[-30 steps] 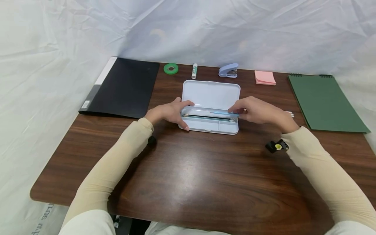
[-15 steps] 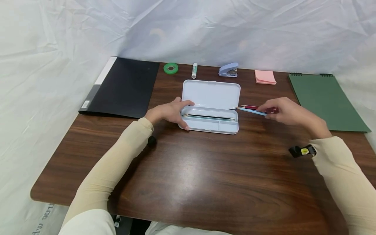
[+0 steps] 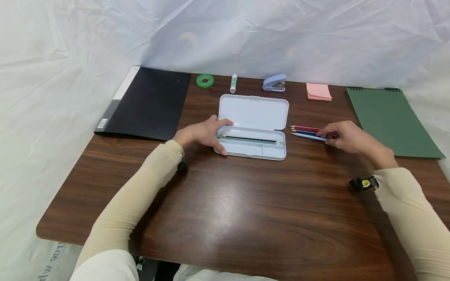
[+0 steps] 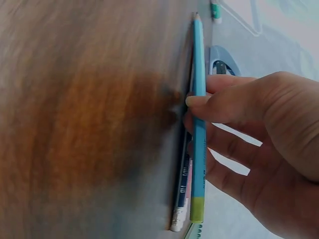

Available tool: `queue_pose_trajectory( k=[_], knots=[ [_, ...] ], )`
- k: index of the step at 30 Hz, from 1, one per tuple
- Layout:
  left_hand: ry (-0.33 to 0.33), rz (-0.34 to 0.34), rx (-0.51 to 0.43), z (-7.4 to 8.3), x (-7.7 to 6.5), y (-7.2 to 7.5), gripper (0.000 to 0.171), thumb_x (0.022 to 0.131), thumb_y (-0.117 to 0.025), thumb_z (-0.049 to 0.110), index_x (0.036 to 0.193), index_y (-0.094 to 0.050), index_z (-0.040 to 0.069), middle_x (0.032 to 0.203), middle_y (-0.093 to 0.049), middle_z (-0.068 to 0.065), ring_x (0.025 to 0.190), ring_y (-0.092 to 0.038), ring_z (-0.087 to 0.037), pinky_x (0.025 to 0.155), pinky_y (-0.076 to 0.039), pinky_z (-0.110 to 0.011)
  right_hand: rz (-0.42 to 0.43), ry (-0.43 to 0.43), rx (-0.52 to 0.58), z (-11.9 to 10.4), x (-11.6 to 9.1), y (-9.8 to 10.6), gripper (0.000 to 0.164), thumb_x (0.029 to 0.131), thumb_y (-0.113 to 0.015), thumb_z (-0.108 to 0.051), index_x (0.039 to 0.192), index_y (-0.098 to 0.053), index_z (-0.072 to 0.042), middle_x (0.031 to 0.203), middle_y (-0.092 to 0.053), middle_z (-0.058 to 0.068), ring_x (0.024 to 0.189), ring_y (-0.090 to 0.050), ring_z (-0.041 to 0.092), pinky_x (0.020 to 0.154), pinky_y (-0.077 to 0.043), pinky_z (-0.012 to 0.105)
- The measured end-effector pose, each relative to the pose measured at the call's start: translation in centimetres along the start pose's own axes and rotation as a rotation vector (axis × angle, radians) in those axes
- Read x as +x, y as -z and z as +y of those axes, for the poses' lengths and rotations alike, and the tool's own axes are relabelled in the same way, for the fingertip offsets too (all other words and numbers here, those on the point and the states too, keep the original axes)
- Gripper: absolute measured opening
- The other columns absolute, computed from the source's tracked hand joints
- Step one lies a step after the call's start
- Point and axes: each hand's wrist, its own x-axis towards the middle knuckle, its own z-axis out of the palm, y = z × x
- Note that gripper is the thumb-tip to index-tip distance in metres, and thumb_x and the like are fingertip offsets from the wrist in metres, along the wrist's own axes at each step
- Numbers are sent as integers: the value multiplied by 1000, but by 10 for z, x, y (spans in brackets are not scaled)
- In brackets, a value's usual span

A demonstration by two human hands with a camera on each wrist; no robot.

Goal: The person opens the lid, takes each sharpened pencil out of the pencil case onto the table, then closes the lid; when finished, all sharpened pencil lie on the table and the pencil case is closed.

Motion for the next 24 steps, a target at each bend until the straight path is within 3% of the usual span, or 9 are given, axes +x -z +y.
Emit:
queue_pose_trajectory(
  k=[6,14,24],
  knots=[
    [9,-2,-3,1,0,0,100,76,-87,41,156,-27,30,130,-33,-13,114,-45,-28,94,-42,-42,41,-20,-19,-1,-1,-6,30,87,-63,8,116,-71,1,114,-68,24,93,-63,32,74,-48,46],
    [18,-6,6,3,-2,1,99,77,-86,39,156,-27,29,132,-32,-14,115,-45,-28,97,-42,-42,156,9,-66,-1,-5,-11,26,85,-69,7,110,-73,2,111,-70,25,96,-66,38,79,-50,55],
    [18,-6,9,3,0,1,99,77,-86,39,156,-27,29,133,-33,-14,116,-45,-28,98,-42,-42,208,-5,-100,3,-5,-13,21,85,-71,4,106,-73,5,101,-72,25,89,-67,38,78,-50,56]
  ],
)
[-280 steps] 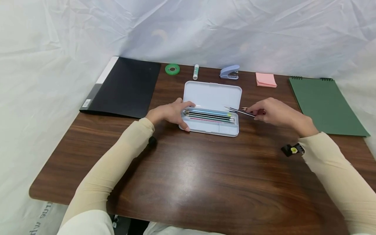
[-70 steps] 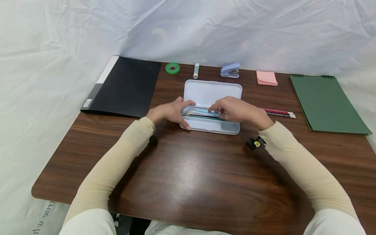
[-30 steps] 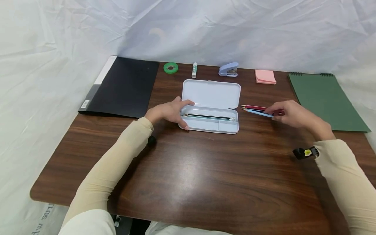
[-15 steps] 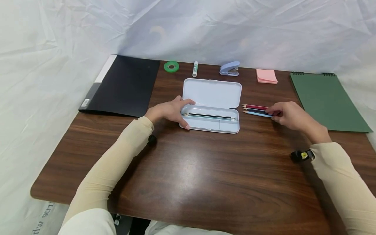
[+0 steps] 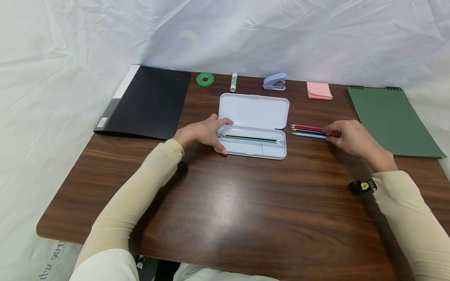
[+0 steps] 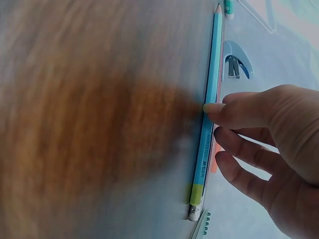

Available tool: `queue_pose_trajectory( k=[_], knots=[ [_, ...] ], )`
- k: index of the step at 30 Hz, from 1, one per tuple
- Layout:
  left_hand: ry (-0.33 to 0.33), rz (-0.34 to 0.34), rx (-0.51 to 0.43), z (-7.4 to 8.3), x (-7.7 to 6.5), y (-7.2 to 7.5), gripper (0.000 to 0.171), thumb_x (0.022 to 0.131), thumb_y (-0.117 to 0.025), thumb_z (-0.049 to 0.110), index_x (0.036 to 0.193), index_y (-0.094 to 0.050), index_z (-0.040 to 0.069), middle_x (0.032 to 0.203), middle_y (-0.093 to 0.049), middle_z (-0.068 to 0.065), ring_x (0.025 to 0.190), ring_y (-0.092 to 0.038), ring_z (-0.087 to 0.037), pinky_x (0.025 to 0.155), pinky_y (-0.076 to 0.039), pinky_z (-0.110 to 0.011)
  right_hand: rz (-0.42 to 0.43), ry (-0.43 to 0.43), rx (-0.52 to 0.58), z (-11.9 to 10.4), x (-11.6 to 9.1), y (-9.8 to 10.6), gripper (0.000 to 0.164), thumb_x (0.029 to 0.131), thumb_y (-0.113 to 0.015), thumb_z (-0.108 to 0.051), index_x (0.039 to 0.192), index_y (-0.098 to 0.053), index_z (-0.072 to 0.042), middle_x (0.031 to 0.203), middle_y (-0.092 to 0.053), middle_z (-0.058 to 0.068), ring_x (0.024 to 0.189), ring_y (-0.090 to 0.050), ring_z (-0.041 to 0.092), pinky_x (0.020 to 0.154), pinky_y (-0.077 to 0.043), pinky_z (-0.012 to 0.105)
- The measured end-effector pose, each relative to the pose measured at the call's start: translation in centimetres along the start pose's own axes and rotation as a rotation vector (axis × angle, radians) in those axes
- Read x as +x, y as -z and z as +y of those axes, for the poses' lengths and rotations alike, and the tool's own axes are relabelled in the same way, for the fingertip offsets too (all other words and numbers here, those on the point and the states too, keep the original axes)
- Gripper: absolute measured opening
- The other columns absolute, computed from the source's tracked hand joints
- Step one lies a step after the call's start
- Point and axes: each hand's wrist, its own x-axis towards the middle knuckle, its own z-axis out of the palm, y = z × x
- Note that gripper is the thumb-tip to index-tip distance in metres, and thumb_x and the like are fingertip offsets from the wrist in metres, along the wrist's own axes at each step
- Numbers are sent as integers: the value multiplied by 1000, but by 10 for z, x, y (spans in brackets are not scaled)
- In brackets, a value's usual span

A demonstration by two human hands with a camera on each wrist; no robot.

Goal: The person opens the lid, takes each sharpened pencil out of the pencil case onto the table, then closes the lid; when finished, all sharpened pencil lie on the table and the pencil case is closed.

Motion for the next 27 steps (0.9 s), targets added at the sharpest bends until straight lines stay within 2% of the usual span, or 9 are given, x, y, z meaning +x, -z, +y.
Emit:
queue_pose_trajectory(
  k=[8,20,23,27],
  knots=[
    [-7,0,-8,-1,0,0,100,77,-86,39,156,-27,29,132,-32,-14,115,-45,-29,96,-42,-42,-2,-18,-12,-1,1,0,21,87,-69,3,107,-72,6,97,-71,24,83,-65,34,75,-50,54],
    [-7,1,-8,-1,-1,1,100,76,-86,40,156,-27,30,132,-33,-14,114,-46,-29,95,-42,-42,2,-53,1,2,3,-2,22,87,-69,2,109,-71,5,93,-70,21,83,-65,33,75,-49,55],
    [-7,-1,-10,-1,-2,1,100,76,-86,40,156,-27,30,132,-33,-14,114,-45,-29,95,-42,-42,34,-33,4,1,2,-1,23,86,-71,1,109,-71,5,94,-69,20,81,-62,32,72,-49,53],
    [-9,1,-13,-2,-1,0,100,76,-86,40,156,-27,30,132,-33,-14,115,-45,-29,95,-42,-43,123,34,35,-6,5,1,25,84,-75,-1,109,-71,2,97,-69,18,80,-59,28,70,-46,44]
  ],
)
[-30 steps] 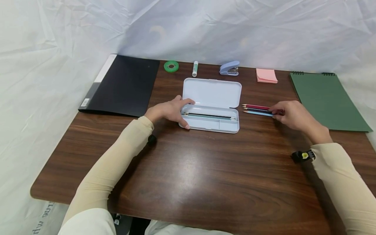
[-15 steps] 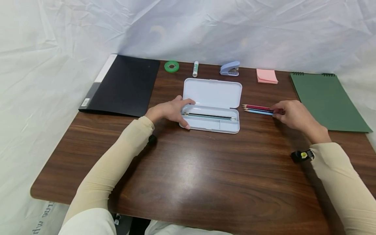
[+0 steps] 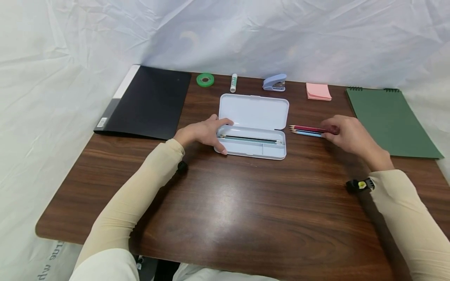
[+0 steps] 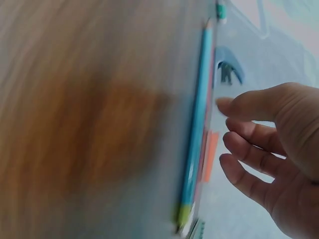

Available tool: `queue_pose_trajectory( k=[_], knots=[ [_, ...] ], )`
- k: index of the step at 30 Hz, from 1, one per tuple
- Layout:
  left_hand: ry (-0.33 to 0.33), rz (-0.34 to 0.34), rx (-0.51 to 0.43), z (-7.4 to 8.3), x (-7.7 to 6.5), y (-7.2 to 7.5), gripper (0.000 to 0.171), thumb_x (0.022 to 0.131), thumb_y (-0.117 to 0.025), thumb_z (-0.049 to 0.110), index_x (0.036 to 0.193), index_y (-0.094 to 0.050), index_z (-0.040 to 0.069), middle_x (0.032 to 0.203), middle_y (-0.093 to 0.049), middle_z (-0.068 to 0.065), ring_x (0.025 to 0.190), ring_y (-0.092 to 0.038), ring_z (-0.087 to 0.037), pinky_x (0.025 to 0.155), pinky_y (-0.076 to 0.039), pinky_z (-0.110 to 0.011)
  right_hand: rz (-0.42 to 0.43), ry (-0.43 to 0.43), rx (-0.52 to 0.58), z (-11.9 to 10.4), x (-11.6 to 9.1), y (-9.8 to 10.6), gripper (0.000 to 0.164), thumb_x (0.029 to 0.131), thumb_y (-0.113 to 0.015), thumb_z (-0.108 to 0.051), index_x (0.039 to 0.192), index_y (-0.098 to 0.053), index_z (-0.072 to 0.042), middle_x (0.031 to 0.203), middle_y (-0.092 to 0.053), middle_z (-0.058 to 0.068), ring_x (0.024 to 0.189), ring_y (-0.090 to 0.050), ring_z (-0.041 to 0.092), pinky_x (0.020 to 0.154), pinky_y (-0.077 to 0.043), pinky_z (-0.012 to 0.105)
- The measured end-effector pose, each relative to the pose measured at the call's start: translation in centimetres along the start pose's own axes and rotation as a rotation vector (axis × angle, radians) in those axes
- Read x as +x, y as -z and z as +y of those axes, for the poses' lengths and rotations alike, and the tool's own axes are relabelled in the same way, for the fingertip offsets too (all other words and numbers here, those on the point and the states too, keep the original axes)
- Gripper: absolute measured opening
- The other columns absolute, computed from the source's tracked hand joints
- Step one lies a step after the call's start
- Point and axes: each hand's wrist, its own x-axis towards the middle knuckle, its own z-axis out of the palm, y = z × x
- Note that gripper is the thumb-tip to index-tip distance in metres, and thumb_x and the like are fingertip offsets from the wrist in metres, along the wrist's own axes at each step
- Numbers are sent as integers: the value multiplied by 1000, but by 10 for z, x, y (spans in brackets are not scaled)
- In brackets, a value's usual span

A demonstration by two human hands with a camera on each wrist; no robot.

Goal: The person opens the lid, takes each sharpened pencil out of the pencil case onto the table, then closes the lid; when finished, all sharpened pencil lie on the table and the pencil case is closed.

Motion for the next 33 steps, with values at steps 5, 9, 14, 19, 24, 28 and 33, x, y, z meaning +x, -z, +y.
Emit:
queue_pose_trajectory(
  k=[5,9,14,19,24,28,33],
  knots=[
    [0,3,3,0,0,0,100,76,-86,40,156,-27,30,131,-33,-13,116,-44,-28,96,-41,-42,41,41,110,-25,12,1,29,85,-76,-2,113,-70,0,103,-70,17,86,-63,28,74,-49,38],
    [-1,3,7,0,0,-1,99,77,-86,40,156,-27,29,131,-33,-13,116,-43,-28,96,-41,-42,-18,55,207,-50,26,-2,31,87,-74,-2,117,-69,1,106,-72,17,91,-66,28,81,-53,47],
    [-6,1,9,0,0,-1,98,78,-86,39,156,-27,29,130,-33,-14,116,-43,-28,96,-41,-42,-104,132,290,-78,43,-12,31,88,-73,-1,118,-69,-1,104,-73,14,92,-66,25,85,-53,48],
    [-15,3,4,0,0,-1,99,77,-86,39,156,-28,28,129,-33,-14,115,-42,-28,96,-40,-41,-231,223,349,-103,56,-22,33,89,-71,-1,122,-67,-1,107,-73,14,95,-65,25,87,-54,47],
    [-6,5,1,0,1,-2,98,77,-86,40,155,-29,28,129,-33,-14,117,-42,-28,97,-41,-42,-325,260,346,-124,70,-31,37,88,-72,-3,125,-67,-1,113,-72,14,100,-67,26,90,-54,46],
    [-4,1,6,0,1,-2,98,77,-86,41,155,-29,28,130,-34,-14,117,-42,-29,97,-41,-42,-358,267,291,-135,77,-38,39,88,-73,-4,127,-66,-1,115,-71,15,101,-68,26,93,-54,45],
    [-1,0,15,1,0,-1,98,77,-85,42,155,-28,29,130,-34,-14,117,-43,-29,96,-41,-42,-375,257,255,-143,81,-40,36,88,-72,-3,124,-68,-1,106,-73,14,93,-66,24,89,-54,44]
  ],
)
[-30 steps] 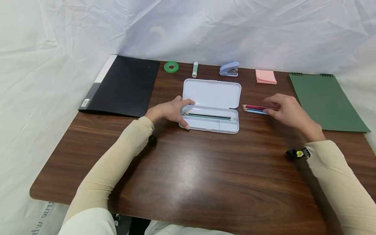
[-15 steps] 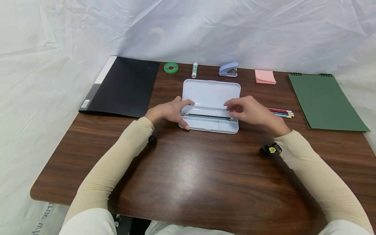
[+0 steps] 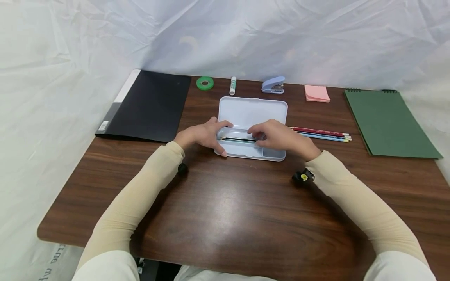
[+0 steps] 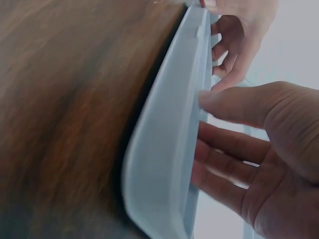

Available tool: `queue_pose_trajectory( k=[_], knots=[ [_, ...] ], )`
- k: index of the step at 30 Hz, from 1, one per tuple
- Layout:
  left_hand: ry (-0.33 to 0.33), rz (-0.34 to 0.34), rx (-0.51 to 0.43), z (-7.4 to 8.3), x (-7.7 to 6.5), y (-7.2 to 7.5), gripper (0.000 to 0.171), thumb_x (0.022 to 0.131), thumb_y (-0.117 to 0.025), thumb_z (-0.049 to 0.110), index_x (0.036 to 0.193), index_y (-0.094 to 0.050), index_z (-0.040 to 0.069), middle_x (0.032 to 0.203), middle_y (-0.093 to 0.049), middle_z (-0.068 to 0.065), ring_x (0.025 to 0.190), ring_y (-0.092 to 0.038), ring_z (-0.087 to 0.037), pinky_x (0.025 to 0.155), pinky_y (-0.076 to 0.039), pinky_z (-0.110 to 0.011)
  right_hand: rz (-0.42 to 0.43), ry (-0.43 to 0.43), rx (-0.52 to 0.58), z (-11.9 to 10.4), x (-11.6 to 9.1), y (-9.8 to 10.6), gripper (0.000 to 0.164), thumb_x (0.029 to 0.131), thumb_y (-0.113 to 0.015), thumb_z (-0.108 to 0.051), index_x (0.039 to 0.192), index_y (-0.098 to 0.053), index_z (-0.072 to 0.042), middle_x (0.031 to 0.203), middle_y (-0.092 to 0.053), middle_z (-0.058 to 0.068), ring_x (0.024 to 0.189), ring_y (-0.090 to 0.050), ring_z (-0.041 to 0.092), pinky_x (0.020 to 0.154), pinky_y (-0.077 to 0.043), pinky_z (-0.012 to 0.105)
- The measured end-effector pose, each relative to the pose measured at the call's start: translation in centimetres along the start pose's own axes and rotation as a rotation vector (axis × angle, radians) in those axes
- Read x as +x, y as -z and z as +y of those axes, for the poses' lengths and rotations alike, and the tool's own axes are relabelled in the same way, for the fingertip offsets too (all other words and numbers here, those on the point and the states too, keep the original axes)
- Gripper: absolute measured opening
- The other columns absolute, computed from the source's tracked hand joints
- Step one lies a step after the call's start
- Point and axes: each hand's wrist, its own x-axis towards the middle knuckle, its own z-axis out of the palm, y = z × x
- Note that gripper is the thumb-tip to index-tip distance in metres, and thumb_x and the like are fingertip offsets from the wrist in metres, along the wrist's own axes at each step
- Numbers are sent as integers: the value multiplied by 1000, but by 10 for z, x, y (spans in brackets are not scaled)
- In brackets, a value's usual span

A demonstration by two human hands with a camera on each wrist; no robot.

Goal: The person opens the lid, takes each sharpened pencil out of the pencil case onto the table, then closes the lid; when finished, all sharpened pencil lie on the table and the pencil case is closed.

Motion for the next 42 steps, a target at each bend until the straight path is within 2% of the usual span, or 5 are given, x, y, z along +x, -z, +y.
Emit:
queue_pose_trajectory(
  k=[8,13,21,34,42],
  knots=[
    [-9,4,6,-1,0,0,99,77,-86,42,155,-28,28,130,-34,-14,117,-43,-29,97,-41,-43,-106,-21,-89,-8,9,1,34,89,-73,-5,123,-68,-3,92,-65,9,84,-56,24,82,-47,42],
    [-6,2,4,-1,0,0,99,77,-85,43,156,-28,28,130,-34,-14,117,-42,-29,98,-41,-43,-147,-6,-123,-12,13,4,34,90,-72,-5,124,-68,-4,93,-66,10,84,-56,24,82,-47,43],
    [-5,7,-5,-2,0,-1,98,76,-86,43,155,-29,28,129,-34,-14,118,-41,-29,98,-41,-43,-170,-39,-136,-12,14,5,37,89,-73,-7,126,-68,-8,94,-67,8,85,-56,23,81,-46,40],
    [-1,1,4,0,0,0,99,76,-86,43,155,-29,28,131,-34,-14,118,-42,-29,99,-41,-43,-188,4,-66,-9,16,4,32,89,-72,-2,120,-70,-5,85,-60,6,83,-53,21,79,-43,37],
    [0,2,4,1,0,1,99,76,-86,43,155,-29,29,132,-34,-14,119,-42,-29,99,-41,-44,-181,21,-27,-8,14,8,33,88,-71,1,120,-70,-5,86,-63,6,81,-54,21,78,-45,36]
  ],
)
